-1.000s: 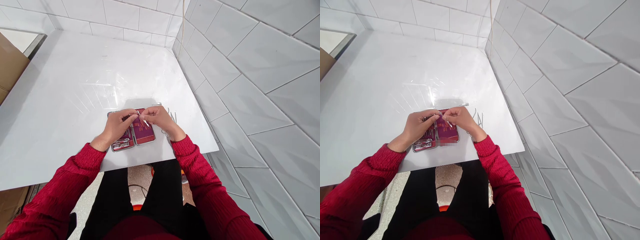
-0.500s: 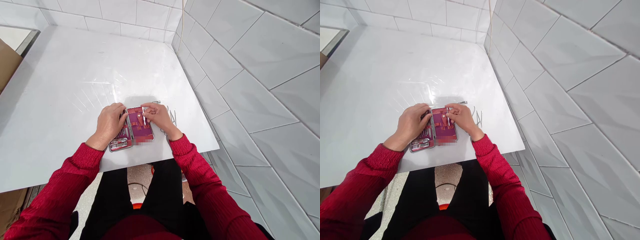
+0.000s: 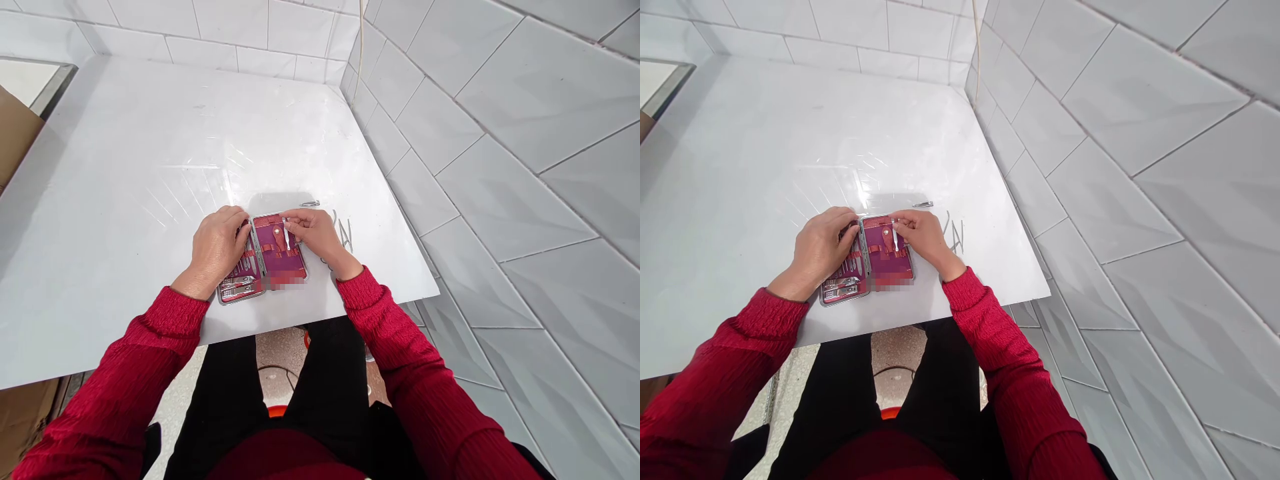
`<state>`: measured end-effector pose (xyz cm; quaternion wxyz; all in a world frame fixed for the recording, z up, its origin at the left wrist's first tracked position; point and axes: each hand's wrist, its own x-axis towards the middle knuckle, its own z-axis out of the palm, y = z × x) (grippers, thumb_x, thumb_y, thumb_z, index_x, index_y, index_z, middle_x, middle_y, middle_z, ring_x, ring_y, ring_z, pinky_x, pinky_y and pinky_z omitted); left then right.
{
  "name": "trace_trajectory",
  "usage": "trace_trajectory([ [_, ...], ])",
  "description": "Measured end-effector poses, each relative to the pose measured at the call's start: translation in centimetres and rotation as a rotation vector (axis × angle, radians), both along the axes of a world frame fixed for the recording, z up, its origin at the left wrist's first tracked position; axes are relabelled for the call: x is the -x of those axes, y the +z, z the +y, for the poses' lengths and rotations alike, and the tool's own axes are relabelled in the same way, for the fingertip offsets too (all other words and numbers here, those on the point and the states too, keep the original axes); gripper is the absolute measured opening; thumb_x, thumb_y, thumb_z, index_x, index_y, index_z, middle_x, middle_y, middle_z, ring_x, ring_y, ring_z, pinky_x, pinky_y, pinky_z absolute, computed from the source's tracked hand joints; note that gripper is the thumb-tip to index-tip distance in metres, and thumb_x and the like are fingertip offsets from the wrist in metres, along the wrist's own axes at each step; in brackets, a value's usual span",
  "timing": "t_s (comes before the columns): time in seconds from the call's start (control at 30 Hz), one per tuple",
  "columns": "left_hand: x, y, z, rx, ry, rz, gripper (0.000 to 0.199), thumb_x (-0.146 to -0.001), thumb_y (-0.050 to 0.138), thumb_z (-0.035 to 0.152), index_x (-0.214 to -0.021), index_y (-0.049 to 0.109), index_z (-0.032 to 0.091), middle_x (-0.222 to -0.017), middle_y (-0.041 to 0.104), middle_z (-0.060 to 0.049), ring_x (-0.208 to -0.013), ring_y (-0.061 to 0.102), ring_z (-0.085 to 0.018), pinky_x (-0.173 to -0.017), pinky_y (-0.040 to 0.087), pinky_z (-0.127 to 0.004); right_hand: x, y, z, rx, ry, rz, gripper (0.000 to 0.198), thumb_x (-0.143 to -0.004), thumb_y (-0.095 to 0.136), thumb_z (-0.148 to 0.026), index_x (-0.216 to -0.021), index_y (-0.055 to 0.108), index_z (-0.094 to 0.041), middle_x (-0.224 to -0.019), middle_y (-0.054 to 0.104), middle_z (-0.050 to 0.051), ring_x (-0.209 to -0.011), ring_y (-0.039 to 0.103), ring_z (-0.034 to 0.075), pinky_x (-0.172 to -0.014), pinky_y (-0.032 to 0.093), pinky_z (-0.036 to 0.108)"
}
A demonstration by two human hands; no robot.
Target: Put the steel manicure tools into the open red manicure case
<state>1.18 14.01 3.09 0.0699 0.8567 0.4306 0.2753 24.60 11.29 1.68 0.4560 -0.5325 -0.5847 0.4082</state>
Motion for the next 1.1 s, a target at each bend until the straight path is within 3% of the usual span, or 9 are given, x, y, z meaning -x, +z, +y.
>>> trace_trajectory([
  [0.17, 0.0, 0.0, 0.0, -0.011, 0.003, 0.005, 0.026, -0.102, 0.043, 0.026, -0.101, 0.069, 0.023, -0.108, 0.073, -0.010, -0.102, 0.065, -0.031, -0.084, 0.053, -0.048, 0.1, 0.0, -0.1, -0.113, -0.063, -0.228, 0.024, -0.095, 0.061, -0.024, -0.103, 0.083, -0.026, -0.098, 0.074, 0.005, -0.092, 0.065, 0.022, -0.084, 0.050, 0.039],
  [1.1, 0.0, -0.3, 0.1, -0.042, -0.007, 0.012, 0.026, -0.104, 0.041, 0.024, -0.097, 0.066, 0.024, -0.104, 0.073, -0.008, -0.099, 0.065, -0.029, -0.080, 0.051, -0.045, 1.8, 0.2, -1.7, -0.195, -0.112, -0.555, 0.024, -0.098, 0.058, -0.013, -0.099, 0.080, -0.022, -0.090, 0.067, 0.004, -0.090, 0.061, 0.022, -0.078, 0.046, 0.034],
])
